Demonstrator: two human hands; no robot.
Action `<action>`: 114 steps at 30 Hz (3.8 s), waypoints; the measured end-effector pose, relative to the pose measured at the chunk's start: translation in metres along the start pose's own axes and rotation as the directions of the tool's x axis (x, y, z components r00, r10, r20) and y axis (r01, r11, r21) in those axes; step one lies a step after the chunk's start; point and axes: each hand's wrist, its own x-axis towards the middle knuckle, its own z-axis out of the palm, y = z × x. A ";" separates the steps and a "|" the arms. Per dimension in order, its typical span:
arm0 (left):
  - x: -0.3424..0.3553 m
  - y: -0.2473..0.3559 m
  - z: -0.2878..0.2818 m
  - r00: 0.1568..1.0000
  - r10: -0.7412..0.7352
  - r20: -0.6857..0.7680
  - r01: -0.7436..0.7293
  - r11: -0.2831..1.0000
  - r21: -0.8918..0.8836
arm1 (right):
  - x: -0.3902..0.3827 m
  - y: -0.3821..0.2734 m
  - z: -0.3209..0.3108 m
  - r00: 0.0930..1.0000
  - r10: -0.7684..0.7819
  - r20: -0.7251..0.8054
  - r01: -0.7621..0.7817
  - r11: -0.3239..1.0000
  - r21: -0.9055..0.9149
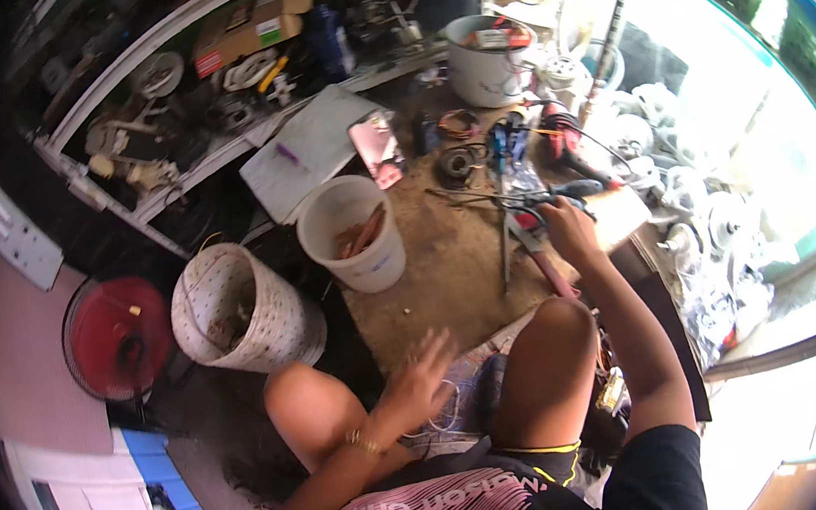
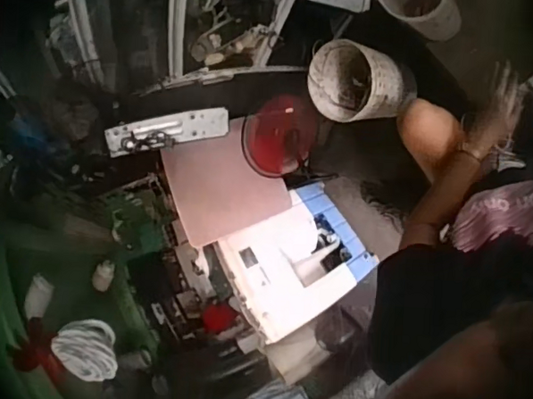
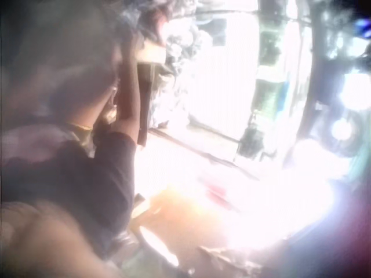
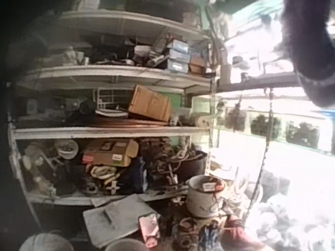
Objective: The person strips the insulation from various wires by hand and using a tool, then sorts the materials into different containers.
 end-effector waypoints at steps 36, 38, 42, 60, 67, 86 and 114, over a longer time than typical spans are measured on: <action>-0.139 -0.102 -0.221 0.658 -0.528 -0.537 0.552 0.823 -0.134 | -0.131 -0.232 -0.004 0.605 -0.630 0.488 0.128 0.681 0.721; -0.113 -0.069 -0.221 0.623 -0.546 -0.561 0.488 0.831 -0.266 | -0.109 -0.251 -0.003 0.784 -0.397 0.476 -0.237 0.517 0.822; -0.086 -0.021 -0.205 0.634 -0.642 -0.432 0.370 0.742 -0.560 | -0.072 -0.324 -0.020 0.911 -0.301 0.282 -0.248 0.147 0.958; -0.061 0.021 -0.199 0.765 -0.252 -0.593 0.188 0.967 -0.170 | -0.086 -0.258 -0.054 0.528 -0.722 0.447 -0.835 -0.348 0.426; -0.067 0.009 -0.212 0.937 0.080 -0.341 0.017 0.962 0.273 | -0.091 -0.252 -0.075 0.804 -0.543 0.242 -0.061 0.331 0.942; -0.024 0.066 -0.134 0.652 -0.480 -0.587 -0.351 0.494 -0.795 | -0.119 -0.274 -0.057 0.919 -0.240 0.314 -0.342 -0.088 0.935; -0.027 0.097 -0.142 0.849 -0.433 -0.304 -0.452 -0.296 -0.842 | -0.154 -0.265 -0.097 0.939 -0.321 0.120 -0.025 0.285 0.958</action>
